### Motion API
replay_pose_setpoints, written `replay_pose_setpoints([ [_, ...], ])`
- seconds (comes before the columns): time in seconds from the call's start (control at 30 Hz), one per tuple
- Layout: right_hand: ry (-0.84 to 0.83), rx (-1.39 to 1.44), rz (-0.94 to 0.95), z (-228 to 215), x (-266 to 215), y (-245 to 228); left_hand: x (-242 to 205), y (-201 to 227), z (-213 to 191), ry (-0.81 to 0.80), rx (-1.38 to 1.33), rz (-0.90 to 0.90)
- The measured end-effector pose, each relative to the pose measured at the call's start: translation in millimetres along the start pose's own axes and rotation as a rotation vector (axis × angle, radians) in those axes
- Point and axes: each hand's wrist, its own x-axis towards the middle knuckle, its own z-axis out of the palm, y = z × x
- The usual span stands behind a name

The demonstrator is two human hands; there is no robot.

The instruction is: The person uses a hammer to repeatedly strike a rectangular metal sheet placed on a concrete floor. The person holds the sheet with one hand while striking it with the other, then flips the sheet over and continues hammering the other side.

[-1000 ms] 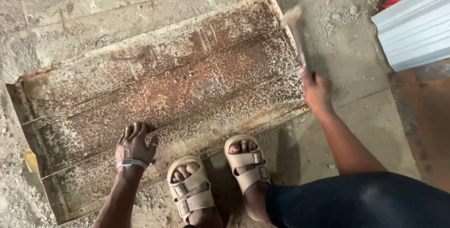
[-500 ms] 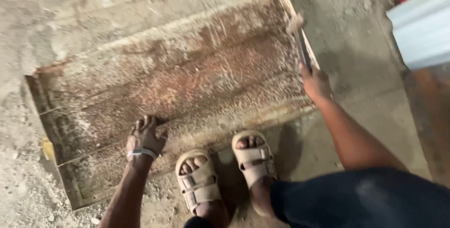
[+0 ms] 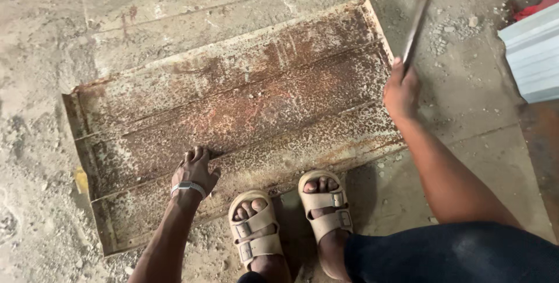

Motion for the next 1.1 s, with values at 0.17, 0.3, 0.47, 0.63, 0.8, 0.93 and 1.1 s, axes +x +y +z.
replay_pose_setpoints([
  [0.17, -0.376, -0.407, 0.175, 19, 4, 45, -3, -1, -5, -0.026, -0.009, 0.024],
  [0.3, -0.386, 0.085, 0.302, 22, -11, 28, -10, -3, -4, -0.033, -0.039, 0.013],
  [0.47, -0.342, 0.659, 0.35, -5, -32, -42, -3, -1, -9, -0.031, -0.049, 0.011],
  [0.63, -0.336, 0.774, -0.048, -27, -34, -95, -5, 0, -10, -0.038, -0.065, 0.011],
  [0.8, -0.286, 0.494, 0.009, 10, -46, -94, -3, -1, -9, -0.04, -0.018, 0.01],
  [0.93, -0.708, -0.206, 0.143, 26, -71, -55, -7, 1, -13, -0.037, -0.028, 0.045],
  [1.1, -0.604, -0.209, -0.116, 9, -84, -46, -9, 2, -21, -0.119, -0.074, -0.01],
])
